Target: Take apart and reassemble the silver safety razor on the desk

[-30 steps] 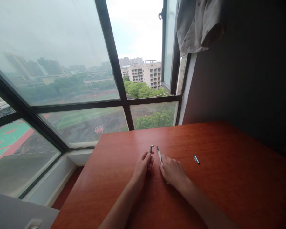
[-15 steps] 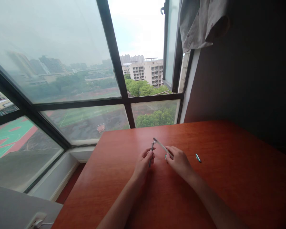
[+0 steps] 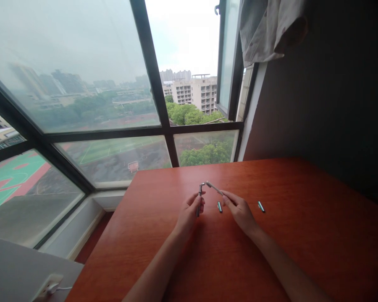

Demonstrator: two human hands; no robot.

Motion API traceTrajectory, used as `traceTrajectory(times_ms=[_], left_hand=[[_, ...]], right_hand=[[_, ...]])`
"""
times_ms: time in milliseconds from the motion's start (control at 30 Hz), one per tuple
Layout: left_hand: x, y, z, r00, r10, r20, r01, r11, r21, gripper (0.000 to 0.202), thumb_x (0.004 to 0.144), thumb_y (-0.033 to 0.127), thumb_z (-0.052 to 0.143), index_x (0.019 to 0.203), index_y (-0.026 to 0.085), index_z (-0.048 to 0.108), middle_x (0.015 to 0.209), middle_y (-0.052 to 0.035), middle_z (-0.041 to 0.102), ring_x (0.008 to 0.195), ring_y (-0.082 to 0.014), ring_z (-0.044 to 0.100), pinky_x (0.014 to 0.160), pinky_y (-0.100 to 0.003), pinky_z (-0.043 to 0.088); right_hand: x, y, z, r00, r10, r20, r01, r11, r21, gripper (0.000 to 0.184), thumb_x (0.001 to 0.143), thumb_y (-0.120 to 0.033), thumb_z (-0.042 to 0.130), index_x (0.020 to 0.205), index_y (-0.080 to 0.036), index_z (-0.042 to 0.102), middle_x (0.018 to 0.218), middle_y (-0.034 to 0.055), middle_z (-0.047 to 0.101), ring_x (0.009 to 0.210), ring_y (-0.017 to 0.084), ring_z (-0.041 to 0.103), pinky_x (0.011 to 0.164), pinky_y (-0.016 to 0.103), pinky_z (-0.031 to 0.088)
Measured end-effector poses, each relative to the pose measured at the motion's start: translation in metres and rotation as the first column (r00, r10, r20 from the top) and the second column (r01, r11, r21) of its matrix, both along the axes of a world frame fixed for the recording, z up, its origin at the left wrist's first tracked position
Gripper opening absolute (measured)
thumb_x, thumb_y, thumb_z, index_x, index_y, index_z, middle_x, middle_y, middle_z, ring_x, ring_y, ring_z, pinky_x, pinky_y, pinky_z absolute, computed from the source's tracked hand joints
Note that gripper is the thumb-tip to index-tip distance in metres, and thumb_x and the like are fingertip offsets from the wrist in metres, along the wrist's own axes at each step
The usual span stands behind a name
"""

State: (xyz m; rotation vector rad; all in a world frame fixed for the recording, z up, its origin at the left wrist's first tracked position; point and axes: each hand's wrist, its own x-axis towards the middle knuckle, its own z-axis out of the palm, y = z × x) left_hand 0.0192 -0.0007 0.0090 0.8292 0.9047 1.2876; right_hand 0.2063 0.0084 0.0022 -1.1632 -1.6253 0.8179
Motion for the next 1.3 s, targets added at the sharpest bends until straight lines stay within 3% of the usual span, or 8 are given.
traceTrajectory(times_ms=[300, 500, 800, 1100, 1300], left_hand=[[-0.001, 0.001, -0.003, 0.999, -0.043, -0.014, 0.043, 0.999, 0.026, 0.044, 0.074, 0.042, 0.071, 0.109, 0.017, 0.067, 0.074, -0.0014, 0.054, 0.061, -0.0082, 0.044, 0.057, -0.022, 0.032], [-0.004, 0.002, -0.004, 0.983, -0.016, -0.183, 0.037, 0.993, 0.109, 0.04, 0.078, 0.042, 0.066, 0.11, 0.016, 0.068, 0.073, -0.0014, 0.054, 0.062, -0.0094, 0.043, 0.057, -0.023, 0.032], [-0.006, -0.003, 0.012, 0.91, 0.07, -0.409, 0.005, 0.984, 0.179, 0.039, 0.076, 0.045, 0.065, 0.101, 0.014, 0.071, 0.067, -0.001, 0.053, 0.062, -0.0126, 0.043, 0.057, -0.024, 0.034], [-0.013, 0.0, 0.015, 0.867, 0.161, -0.472, -0.055, 0.972, 0.23, 0.032, 0.077, 0.041, 0.064, 0.093, 0.015, 0.074, 0.066, -0.0013, 0.056, 0.063, -0.0147, 0.047, 0.058, -0.024, 0.034], [-0.012, -0.004, 0.021, 0.839, 0.139, -0.527, 0.003, 0.965, 0.261, 0.033, 0.078, 0.042, 0.063, 0.091, 0.013, 0.074, 0.065, -0.0012, 0.056, 0.063, -0.0142, 0.046, 0.057, -0.023, 0.033]], right_hand=[[-0.002, 0.0, -0.008, 0.998, -0.004, -0.059, 0.002, 1.0, -0.024, 0.042, 0.088, -0.043, 0.052, 0.113, -0.014, 0.068, 0.088, 0.0069, 0.069, 0.076, 0.02, 0.062, 0.065, 0.026, 0.049], [0.0, -0.001, -0.006, 0.997, 0.026, -0.076, -0.027, 0.999, -0.018, 0.042, 0.088, -0.042, 0.051, 0.113, -0.013, 0.068, 0.08, 0.0055, 0.068, 0.072, 0.019, 0.061, 0.065, 0.026, 0.049], [0.006, 0.001, 0.001, 0.999, -0.041, -0.001, 0.041, 0.999, 0.02, 0.034, 0.088, -0.041, 0.052, 0.095, -0.014, 0.072, 0.072, 0.005, 0.069, 0.068, 0.02, 0.062, 0.063, 0.027, 0.047], [0.012, -0.001, 0.008, 0.995, 0.033, 0.093, -0.043, 0.994, 0.101, 0.032, 0.089, -0.038, 0.051, 0.097, -0.015, 0.072, 0.079, 0.0066, 0.071, 0.071, 0.021, 0.063, 0.065, 0.029, 0.048], [0.017, 0.001, 0.01, 0.983, -0.028, 0.179, 0.0, 0.988, 0.154, 0.032, 0.09, -0.036, 0.048, 0.097, -0.016, 0.072, 0.078, 0.0074, 0.07, 0.073, 0.021, 0.063, 0.069, 0.03, 0.047]])
